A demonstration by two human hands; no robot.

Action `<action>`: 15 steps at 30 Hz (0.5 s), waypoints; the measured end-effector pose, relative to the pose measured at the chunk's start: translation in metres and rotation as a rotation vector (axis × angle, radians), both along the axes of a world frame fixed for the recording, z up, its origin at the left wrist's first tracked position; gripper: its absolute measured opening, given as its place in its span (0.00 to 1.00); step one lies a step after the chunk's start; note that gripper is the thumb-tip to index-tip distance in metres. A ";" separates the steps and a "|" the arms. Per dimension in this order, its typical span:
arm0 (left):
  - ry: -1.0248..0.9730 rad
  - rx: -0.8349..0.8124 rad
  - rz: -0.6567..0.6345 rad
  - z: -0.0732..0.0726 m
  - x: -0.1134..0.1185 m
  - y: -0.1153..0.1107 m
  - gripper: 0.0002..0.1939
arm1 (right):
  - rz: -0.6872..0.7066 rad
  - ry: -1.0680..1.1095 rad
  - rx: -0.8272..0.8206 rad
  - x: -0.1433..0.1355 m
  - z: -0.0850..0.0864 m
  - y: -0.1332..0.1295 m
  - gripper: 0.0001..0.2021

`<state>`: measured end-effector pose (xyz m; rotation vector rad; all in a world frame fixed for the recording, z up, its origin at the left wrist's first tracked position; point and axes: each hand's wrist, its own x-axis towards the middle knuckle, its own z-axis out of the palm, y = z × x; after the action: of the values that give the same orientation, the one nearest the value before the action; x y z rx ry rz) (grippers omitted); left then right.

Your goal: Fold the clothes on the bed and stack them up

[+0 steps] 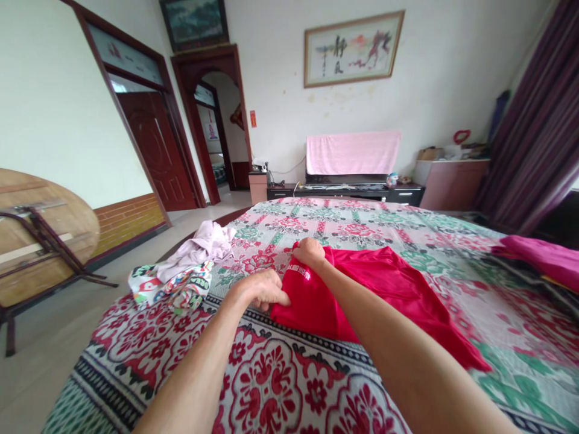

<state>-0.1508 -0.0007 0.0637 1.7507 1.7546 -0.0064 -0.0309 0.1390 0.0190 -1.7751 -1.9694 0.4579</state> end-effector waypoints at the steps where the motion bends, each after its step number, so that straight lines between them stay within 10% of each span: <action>1: -0.039 0.015 0.008 0.003 0.000 -0.002 0.10 | -0.010 0.066 -0.018 0.004 0.001 0.001 0.10; 7: -0.377 0.228 0.020 0.015 0.023 -0.011 0.07 | 0.031 0.580 -0.134 0.047 0.009 0.006 0.05; 15: -0.408 0.389 -0.119 0.015 0.119 -0.006 0.09 | -0.021 0.897 -0.243 0.145 0.029 -0.004 0.04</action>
<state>-0.0316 -0.0062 0.0790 1.9529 1.4146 0.6344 0.1141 0.1351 0.0480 -1.3357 -1.2821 1.2647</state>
